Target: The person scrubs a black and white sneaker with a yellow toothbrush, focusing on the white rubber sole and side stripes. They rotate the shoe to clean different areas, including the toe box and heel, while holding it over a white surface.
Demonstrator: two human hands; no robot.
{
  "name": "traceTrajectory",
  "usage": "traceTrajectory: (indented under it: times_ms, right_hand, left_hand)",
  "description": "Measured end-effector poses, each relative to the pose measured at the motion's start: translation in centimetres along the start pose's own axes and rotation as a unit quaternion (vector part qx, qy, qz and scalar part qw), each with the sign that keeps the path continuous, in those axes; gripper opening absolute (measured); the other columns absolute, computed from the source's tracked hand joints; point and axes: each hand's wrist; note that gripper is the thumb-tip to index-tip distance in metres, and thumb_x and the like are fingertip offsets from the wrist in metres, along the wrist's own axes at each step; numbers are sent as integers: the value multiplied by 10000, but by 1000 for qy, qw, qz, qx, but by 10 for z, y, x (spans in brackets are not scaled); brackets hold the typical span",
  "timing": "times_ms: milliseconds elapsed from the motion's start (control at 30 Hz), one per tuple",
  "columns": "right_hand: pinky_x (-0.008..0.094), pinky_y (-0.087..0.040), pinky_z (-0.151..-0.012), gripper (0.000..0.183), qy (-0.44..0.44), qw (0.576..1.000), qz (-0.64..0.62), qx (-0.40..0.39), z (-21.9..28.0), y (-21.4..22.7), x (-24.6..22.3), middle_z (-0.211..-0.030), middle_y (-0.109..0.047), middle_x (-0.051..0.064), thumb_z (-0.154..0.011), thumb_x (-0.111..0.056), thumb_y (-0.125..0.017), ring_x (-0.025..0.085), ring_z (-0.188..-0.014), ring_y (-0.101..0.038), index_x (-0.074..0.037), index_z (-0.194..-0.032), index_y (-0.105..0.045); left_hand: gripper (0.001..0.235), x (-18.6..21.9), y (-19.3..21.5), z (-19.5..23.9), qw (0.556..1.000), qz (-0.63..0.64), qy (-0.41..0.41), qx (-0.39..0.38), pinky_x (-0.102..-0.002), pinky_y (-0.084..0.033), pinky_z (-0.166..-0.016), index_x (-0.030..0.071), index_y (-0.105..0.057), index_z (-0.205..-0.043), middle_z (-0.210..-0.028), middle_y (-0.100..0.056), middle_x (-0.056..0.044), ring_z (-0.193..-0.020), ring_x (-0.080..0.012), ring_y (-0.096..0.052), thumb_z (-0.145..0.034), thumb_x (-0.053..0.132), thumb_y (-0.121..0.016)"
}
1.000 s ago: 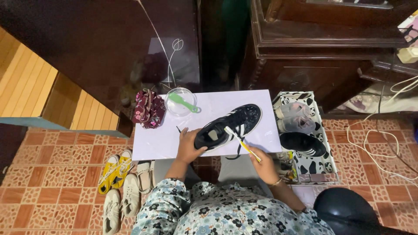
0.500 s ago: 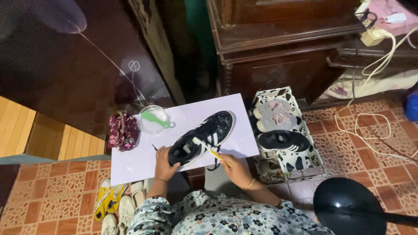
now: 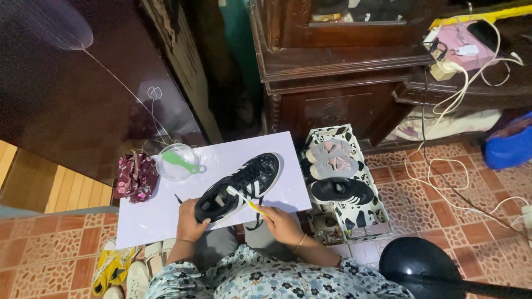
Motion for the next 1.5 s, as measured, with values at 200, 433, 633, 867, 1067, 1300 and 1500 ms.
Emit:
traceTrajectory:
  times_ms: [200,433,633,867,1067,1300,1500]
  right_hand:
    - [434,-607,-761,335,-33,995,57,80,4,0,-10,-1031,-749,109,-985,-212,-607,339,-946,-744,-278,-1311,-649]
    - [434,-608,-796,298,-78,993,40,81,10,4,-32,-1071,-754,117,-990,-181,-611,337,-974,-747,-233,-1280,-656]
    - [397,-611,-829,336,-76,991,64,95,7,-7,-26,-1089,-761,95,-973,-170,-639,299,-1020,-742,-257,-1297,-664]
    - [411,-604,-882,345,-119,985,63,111,10,-8,-48,-1149,-758,84,-977,-159,-629,289,-1070,-727,-255,-1306,-657]
    - [426,-608,-866,297,-119,981,53,147,8,-14,-49,-1117,-776,77,-957,-162,-648,304,-1055,-728,-250,-1237,-695]
    - [434,-613,-853,307,-131,977,46,159,4,-22,-51,-1111,-783,87,-932,-160,-677,315,-1059,-723,-247,-1225,-705]
    - [471,-516,-1001,325,-144,962,-156,172,4,-22,3,-1127,-772,149,-934,-61,-636,311,-1141,-681,-128,-1235,-740]
  left_hand:
    - [885,-28,-22,7,998,-60,9,-4,-391,-347,-1174,167,-576,-1172,-1012,-614,-62,-1090,-229,-603,-774,921,-335]
    - [885,-22,-17,7,998,-51,24,-19,-417,-328,-1182,147,-577,-1176,-1015,-619,-85,-1100,-247,-602,-782,903,-339]
    - [861,-24,-17,8,998,-55,8,-22,-416,-333,-1158,136,-561,-1215,-1032,-604,-90,-1115,-255,-586,-809,874,-382]
    - [802,-23,-13,5,999,-37,19,-33,-418,-336,-1148,140,-573,-1204,-991,-610,-83,-1078,-256,-597,-791,821,-474]
    - [756,-25,-15,6,999,-26,18,-31,-406,-309,-1172,137,-577,-1214,-1005,-623,-86,-1093,-259,-590,-753,733,-628]
    - [731,-18,-9,7,998,-9,50,-40,-401,-290,-1192,145,-594,-1209,-1008,-653,-78,-1098,-241,-603,-708,664,-710]
    - [700,7,12,-4,996,13,46,-75,-438,-272,-1185,104,-577,-1268,-1116,-663,-119,-1135,-272,-606,-778,582,-722]
Point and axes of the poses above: each hand's wrist, its own z-axis away from the middle knuckle, its own y-axis out of the back of the hand, x = y × z
